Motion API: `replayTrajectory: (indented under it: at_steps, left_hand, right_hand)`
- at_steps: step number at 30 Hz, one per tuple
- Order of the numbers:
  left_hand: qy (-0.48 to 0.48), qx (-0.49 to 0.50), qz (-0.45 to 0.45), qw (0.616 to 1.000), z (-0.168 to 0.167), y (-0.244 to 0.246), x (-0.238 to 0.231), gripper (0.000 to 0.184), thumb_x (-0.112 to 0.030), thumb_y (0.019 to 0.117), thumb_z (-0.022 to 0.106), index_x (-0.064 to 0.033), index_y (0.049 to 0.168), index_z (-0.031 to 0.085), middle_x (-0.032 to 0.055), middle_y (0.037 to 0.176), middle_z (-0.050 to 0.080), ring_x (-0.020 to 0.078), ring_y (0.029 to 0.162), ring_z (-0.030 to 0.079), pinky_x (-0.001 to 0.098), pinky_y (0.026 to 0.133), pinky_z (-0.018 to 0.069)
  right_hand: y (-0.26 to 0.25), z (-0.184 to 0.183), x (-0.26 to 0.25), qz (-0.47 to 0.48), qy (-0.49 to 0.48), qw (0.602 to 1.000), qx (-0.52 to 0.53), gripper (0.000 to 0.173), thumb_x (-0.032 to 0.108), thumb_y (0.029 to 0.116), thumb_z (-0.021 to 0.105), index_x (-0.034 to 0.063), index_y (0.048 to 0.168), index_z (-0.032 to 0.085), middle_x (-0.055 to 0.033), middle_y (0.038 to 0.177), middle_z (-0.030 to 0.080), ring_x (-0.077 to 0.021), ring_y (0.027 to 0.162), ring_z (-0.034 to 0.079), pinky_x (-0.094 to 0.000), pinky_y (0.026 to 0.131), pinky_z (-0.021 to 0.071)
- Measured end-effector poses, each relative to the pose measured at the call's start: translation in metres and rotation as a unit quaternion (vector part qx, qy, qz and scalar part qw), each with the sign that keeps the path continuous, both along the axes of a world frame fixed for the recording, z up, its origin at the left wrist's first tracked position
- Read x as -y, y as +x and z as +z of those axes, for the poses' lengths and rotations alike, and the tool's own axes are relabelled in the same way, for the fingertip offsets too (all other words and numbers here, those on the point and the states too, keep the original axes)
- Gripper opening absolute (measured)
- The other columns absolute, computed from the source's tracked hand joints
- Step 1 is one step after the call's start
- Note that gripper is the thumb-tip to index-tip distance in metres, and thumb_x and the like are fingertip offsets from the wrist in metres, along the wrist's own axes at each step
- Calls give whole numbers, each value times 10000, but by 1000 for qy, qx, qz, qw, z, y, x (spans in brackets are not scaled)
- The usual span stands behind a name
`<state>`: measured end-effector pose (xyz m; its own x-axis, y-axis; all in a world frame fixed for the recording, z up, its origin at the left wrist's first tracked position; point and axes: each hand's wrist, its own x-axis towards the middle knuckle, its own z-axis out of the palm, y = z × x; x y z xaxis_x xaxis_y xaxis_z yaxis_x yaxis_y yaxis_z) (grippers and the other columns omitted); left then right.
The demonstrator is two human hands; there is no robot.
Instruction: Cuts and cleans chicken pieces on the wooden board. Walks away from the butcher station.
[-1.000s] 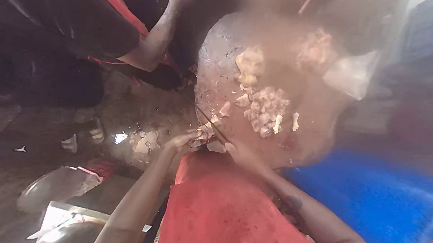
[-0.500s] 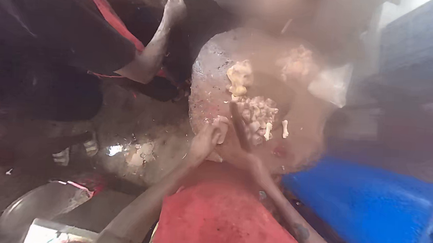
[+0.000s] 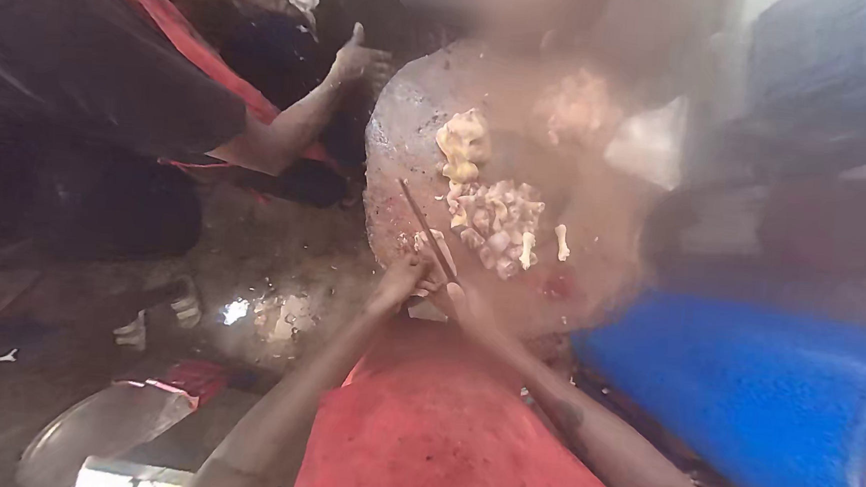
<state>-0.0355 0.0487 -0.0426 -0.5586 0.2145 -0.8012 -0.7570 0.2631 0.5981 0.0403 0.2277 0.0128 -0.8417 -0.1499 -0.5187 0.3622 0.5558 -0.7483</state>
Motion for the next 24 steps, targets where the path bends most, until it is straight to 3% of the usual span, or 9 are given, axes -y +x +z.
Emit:
replayTrajectory:
  at_steps: [3,5,8,10,13,15,17,20,24]
  left_hand:
    - [-79,-79,-53,992,5,-6,0,468,-326,1028,619,-47,1378,485,101,938,729,180,760,736,369,721,633]
    - [-135,-111,-114,978,7,-4,-2,571,-367,1018,615,-57,1467,447,123,984,710,210,805,711,431,776,606]
    - [-135,-115,-159,971,-8,-6,-7,457,-352,985,610,-23,1299,574,109,895,700,196,714,693,424,713,597]
    - [-125,-101,-136,978,1,-6,4,430,-335,965,653,1,1230,607,126,932,702,210,760,704,437,752,604]
    - [-143,-129,-75,978,27,6,46,440,-304,976,647,-52,1329,571,112,1012,708,192,813,717,425,777,620]
    - [-137,-166,-54,975,28,8,70,423,-261,965,647,-92,1343,556,94,997,703,174,795,703,405,751,609]
    - [-118,-171,-43,977,22,10,83,434,-241,956,653,-97,1352,549,106,1014,700,186,804,703,414,755,606]
    - [-81,-169,-37,982,16,10,83,401,-204,960,650,-77,1326,545,102,1003,694,176,792,699,387,747,607]
    - [-106,-192,-55,974,14,21,77,355,-197,960,652,-85,1287,571,83,989,691,148,808,686,379,760,591]
  right_hand:
    - [-2,-34,2,8,-9,996,85,560,393,1123,251,-12,1261,612,-186,1024,675,-281,944,673,-489,892,549]
    - [2,-31,4,-4,-15,993,119,551,374,1129,232,-15,1272,595,-179,992,661,-276,891,661,-473,854,551]
    - [-4,-26,-2,-22,-33,993,114,547,374,1129,226,-13,1191,609,-112,865,604,-208,755,600,-414,729,537]
    - [-9,-6,-5,-25,-11,998,57,508,360,1122,298,-18,1173,635,-134,915,646,-215,838,637,-425,811,543]
    - [11,5,-12,-28,5,998,-59,653,491,1063,319,11,1454,524,-146,1117,699,-200,969,677,-418,895,562]
    - [22,0,-25,-21,33,996,-85,741,583,1055,290,-1,1446,525,-166,1171,706,-230,1040,691,-464,943,561]
    - [23,-14,-40,12,62,997,-32,614,453,1091,296,22,1479,499,-192,1245,681,-293,1143,668,-517,1014,519]
    - [10,-4,-34,11,69,998,5,517,392,1100,359,-12,1279,628,-194,1045,697,-302,979,682,-517,903,542]
    - [9,18,-1,2,-14,1000,3,573,477,1073,336,0,1235,609,-104,903,649,-195,806,638,-406,760,557]
